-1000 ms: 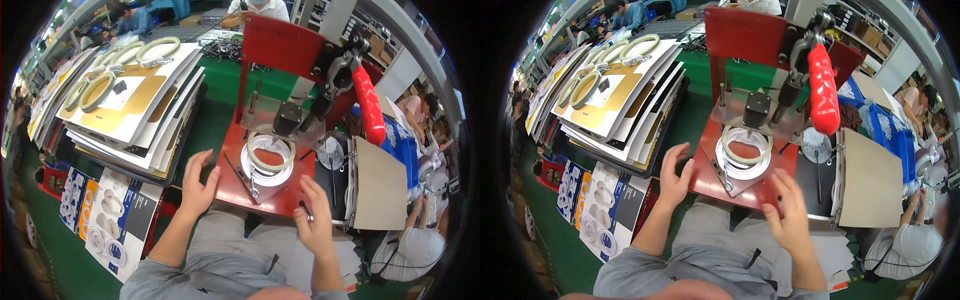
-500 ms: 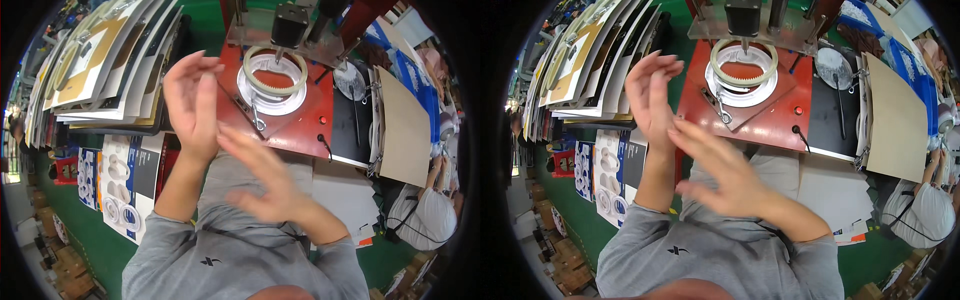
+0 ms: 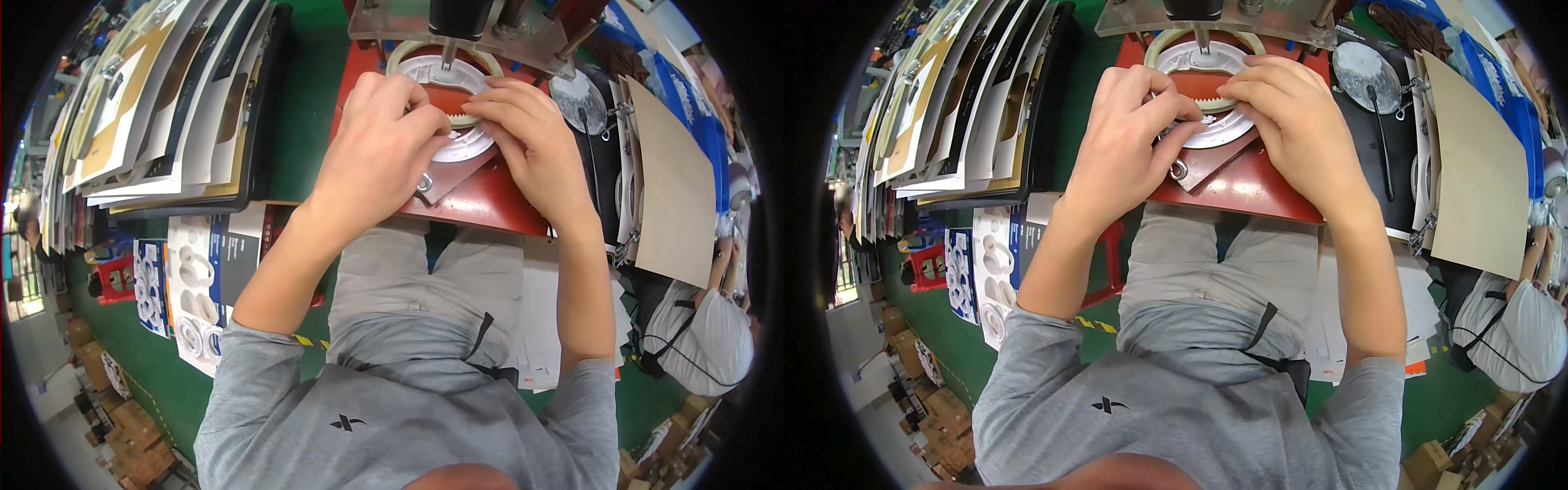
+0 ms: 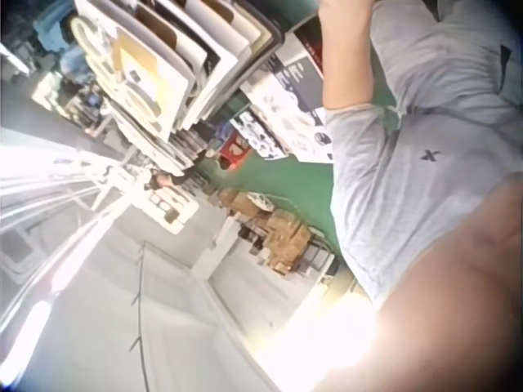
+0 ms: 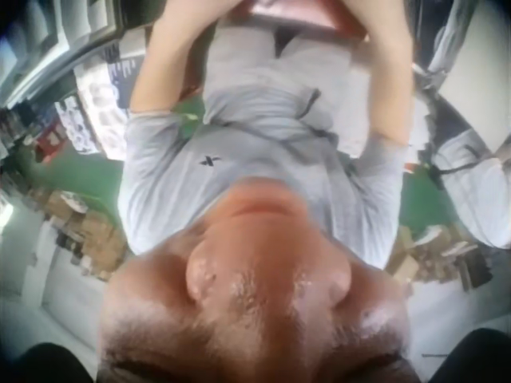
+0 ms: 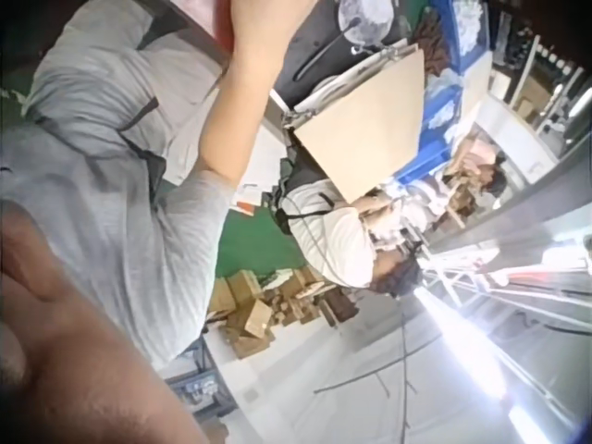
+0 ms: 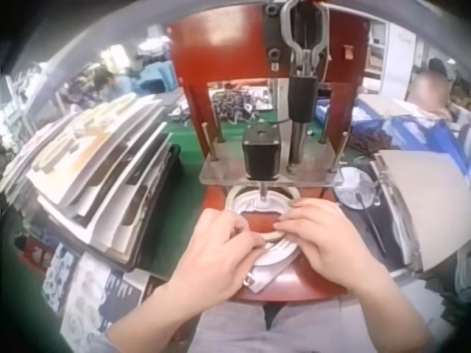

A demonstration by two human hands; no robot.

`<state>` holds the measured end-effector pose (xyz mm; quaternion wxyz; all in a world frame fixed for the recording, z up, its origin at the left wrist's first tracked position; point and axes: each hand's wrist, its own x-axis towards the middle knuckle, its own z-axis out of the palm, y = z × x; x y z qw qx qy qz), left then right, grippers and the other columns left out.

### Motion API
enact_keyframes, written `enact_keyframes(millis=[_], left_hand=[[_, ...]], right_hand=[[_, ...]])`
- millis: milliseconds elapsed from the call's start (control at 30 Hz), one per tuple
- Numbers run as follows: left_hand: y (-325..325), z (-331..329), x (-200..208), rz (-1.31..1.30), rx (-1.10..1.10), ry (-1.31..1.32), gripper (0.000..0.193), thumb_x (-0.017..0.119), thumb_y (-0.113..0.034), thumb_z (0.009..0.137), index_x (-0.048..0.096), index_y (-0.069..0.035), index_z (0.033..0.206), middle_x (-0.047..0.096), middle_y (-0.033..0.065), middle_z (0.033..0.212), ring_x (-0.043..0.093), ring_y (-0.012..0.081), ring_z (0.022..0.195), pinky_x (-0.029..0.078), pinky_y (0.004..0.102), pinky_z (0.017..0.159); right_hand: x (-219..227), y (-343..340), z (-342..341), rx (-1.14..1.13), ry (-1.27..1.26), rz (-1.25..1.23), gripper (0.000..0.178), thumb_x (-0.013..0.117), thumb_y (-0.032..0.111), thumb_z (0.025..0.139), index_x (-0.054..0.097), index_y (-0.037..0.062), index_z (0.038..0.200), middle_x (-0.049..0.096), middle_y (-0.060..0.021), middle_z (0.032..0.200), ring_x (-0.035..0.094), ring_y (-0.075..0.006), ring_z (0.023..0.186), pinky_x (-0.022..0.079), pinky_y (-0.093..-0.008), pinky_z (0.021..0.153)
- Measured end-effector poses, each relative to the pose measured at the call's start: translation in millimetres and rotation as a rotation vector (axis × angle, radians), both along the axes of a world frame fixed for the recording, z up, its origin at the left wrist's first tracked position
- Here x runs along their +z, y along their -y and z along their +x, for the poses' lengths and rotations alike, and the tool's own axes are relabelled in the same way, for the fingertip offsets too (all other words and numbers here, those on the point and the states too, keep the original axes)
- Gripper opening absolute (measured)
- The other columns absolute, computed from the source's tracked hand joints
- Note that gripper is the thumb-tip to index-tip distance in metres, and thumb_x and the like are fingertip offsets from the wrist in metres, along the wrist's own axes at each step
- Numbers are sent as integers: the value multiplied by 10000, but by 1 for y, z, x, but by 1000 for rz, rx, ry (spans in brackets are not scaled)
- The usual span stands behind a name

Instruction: Apply lubricant to the inner groove of plastic rings using a brush and assemble them using a press machine.

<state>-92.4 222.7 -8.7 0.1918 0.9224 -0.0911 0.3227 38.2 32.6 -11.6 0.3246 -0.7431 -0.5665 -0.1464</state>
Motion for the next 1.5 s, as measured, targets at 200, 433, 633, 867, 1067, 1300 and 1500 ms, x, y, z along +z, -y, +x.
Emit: enact_keyframes(millis=[200, 433, 633, 867, 1067, 1300, 1500], left_hand=[[-12, -10, 17, -116, -89, -71, 154, 779, -27, 784, 704, -63, 914, 700, 39, 956, 559, 257, 956, 468, 355, 852], [-29, -18, 19, -114, -149, -175, 125, 761, 5, 819, 709, -30, 927, 706, 48, 876, 577, 223, 796, 484, 327, 692], [-37, -16, 16, -153, -157, -278, 102, 753, -7, 844, 703, -25, 931, 702, 59, 893, 596, 212, 777, 489, 308, 669], [-48, -10, 18, -107, -236, -341, 100, 758, -28, 836, 703, -7, 917, 702, 74, 892, 663, 258, 873, 535, 355, 773], [-35, -28, 15, 112, -122, -153, 170, 764, -42, 818, 759, -26, 987, 697, 93, 1083, 656, 292, 986, 540, 375, 819], [-26, -40, -8, 65, -24, -27, 230, 744, -24, 843, 750, -25, 1073, 721, 109, 1112, 686, 306, 1052, 558, 381, 901], [-26, -43, -17, -89, -63, -30, 258, 731, -1, 849, 741, -12, 1106, 715, 123, 1154, 677, 321, 1086, 546, 419, 962]], right_hand=[[6, -4, 5, 60, -43, -13, 191, 724, 46, 850, 742, 72, 1038, 702, -86, 1019, 657, -292, 1041, 520, -408, 926], [-1, -16, -13, 10, -7, 63, 169, 730, 34, 832, 764, 83, 990, 697, -49, 941, 651, -259, 914, 546, -373, 786], [-4, -19, -23, -78, 12, 87, 173, 732, 33, 832, 771, 84, 994, 705, -39, 937, 653, -253, 909, 554, -362, 758], [-4, -18, -20, -42, 17, 86, 177, 741, 44, 831, 770, 74, 1004, 708, -49, 950, 656, -259, 922, 552, -368, 768], [-5, -17, -17, -31, 25, 48, 171, 742, 49, 840, 762, 61, 1009, 707, -64, 962, 655, -271, 941, 546, -377, 794], [2, -18, -14, 29, 66, 14, 229, 741, 8, 808, 755, 58, 1030, 705, -64, 973, 652, -285, 950, 542, -377, 803], [3, -17, -20, 36, 122, -14, 291, 729, -32, 754, 753, 46, 1034, 700, -65, 953, 649, -277, 912, 528, -389, 790]])
